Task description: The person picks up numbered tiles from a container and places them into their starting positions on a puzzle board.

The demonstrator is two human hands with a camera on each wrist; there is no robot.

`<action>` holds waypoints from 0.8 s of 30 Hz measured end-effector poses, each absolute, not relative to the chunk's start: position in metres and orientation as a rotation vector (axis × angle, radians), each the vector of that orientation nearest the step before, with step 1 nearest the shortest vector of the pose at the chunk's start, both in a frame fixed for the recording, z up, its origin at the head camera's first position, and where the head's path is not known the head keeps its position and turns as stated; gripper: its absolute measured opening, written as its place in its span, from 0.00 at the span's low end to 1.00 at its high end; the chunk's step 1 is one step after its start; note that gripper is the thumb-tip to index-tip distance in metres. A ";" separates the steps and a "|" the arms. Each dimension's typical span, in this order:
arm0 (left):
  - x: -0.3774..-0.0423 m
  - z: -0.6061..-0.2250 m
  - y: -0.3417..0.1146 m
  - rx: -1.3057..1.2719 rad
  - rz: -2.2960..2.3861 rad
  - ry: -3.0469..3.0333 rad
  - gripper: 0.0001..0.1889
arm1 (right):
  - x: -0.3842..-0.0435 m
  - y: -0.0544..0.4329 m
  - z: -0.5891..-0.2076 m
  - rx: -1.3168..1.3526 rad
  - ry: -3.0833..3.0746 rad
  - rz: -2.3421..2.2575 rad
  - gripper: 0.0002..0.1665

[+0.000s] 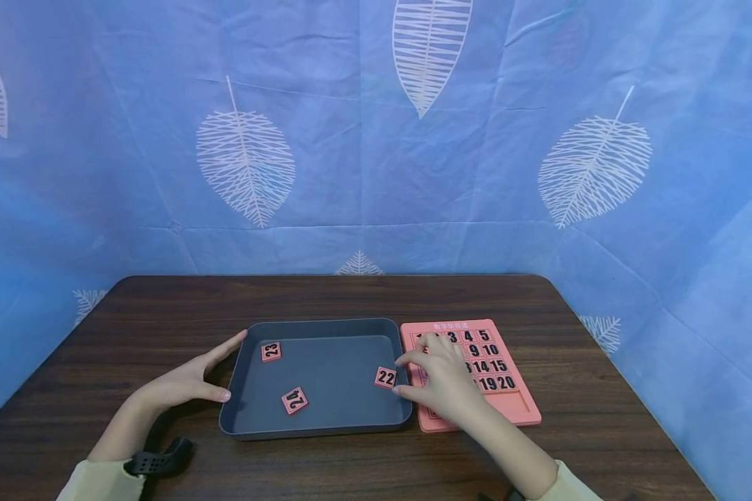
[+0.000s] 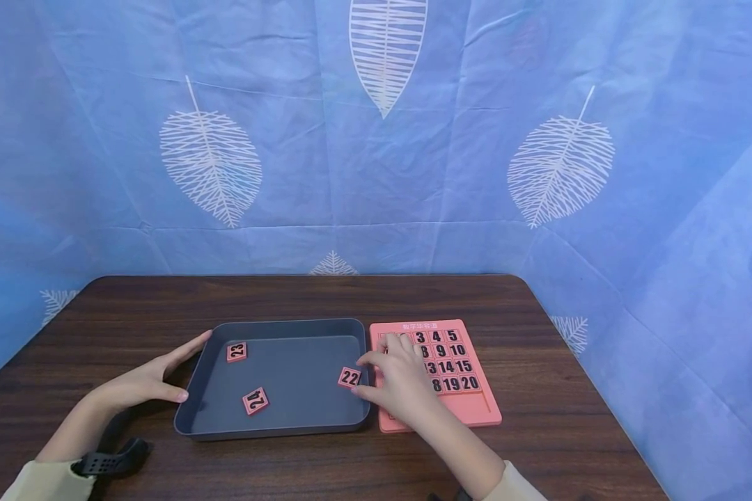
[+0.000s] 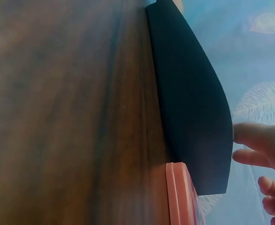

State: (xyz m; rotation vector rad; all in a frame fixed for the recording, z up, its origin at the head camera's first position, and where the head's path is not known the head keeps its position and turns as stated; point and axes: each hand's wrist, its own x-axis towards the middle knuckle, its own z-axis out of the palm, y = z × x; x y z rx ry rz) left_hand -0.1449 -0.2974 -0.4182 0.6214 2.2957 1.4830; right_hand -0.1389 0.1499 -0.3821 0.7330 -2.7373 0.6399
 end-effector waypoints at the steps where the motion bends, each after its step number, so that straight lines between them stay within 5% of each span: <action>1: -0.145 -0.418 -0.297 0.621 1.485 2.292 0.50 | -0.141 0.148 -0.383 0.747 -2.735 0.629 0.20; 24: -0.145 -0.415 -0.296 0.625 1.497 2.272 0.50 | -0.161 0.122 -0.388 0.816 -2.856 0.442 0.18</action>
